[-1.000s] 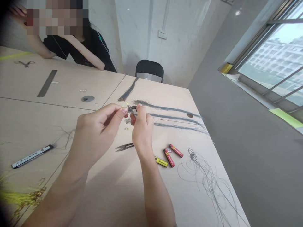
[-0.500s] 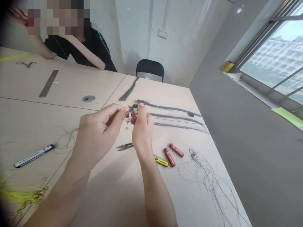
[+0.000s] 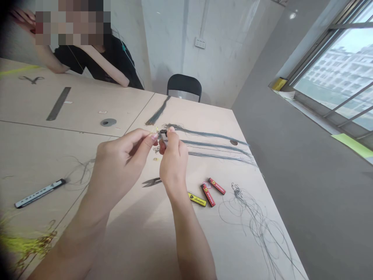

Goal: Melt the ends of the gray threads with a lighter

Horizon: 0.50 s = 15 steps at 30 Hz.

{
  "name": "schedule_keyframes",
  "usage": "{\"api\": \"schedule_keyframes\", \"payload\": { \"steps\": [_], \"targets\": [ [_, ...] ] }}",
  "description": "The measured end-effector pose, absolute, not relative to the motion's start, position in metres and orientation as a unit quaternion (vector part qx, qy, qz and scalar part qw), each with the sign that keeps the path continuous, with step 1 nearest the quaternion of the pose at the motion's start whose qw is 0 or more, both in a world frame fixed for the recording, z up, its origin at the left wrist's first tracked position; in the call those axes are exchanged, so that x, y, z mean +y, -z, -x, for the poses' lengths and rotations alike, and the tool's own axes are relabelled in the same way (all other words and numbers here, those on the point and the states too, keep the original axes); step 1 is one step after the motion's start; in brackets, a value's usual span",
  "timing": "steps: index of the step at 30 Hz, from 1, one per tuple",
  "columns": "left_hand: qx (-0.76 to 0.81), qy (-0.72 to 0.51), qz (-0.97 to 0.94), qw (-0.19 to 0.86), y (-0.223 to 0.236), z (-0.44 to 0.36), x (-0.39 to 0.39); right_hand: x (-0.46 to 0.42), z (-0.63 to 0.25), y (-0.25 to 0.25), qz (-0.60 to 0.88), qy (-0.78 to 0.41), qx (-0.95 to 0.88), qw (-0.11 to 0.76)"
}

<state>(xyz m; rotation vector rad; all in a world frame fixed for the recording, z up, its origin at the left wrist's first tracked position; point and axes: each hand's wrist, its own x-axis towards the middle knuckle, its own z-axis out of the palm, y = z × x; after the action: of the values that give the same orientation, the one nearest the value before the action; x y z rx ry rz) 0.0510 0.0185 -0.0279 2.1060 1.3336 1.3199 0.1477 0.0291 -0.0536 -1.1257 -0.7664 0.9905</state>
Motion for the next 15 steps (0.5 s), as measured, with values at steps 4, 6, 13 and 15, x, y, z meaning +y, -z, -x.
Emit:
{"api": "schedule_keyframes", "payload": {
  "steps": [4, 6, 13, 15],
  "targets": [
    [0.477, -0.453, -0.735, 0.164, 0.0271, -0.0511, 0.0179, 0.0276, -0.149, 0.052, 0.507, -0.437, -0.353, 0.653],
    [0.479, -0.453, -0.734, 0.162, 0.027, -0.051, 0.0177, 0.0262, -0.1492, 0.0511, 0.515, -0.434, -0.36, 0.645],
    [0.48, -0.451, -0.731, 0.175, 0.0267, -0.0501, 0.0175, 0.025, -0.1505, 0.0496, 0.513, -0.441, -0.366, 0.639],
    [0.477, -0.457, -0.73, 0.173, 0.0268, -0.0503, 0.0177, 0.0263, -0.1517, 0.0497, 0.508, -0.441, -0.365, 0.643]
  ]
}}
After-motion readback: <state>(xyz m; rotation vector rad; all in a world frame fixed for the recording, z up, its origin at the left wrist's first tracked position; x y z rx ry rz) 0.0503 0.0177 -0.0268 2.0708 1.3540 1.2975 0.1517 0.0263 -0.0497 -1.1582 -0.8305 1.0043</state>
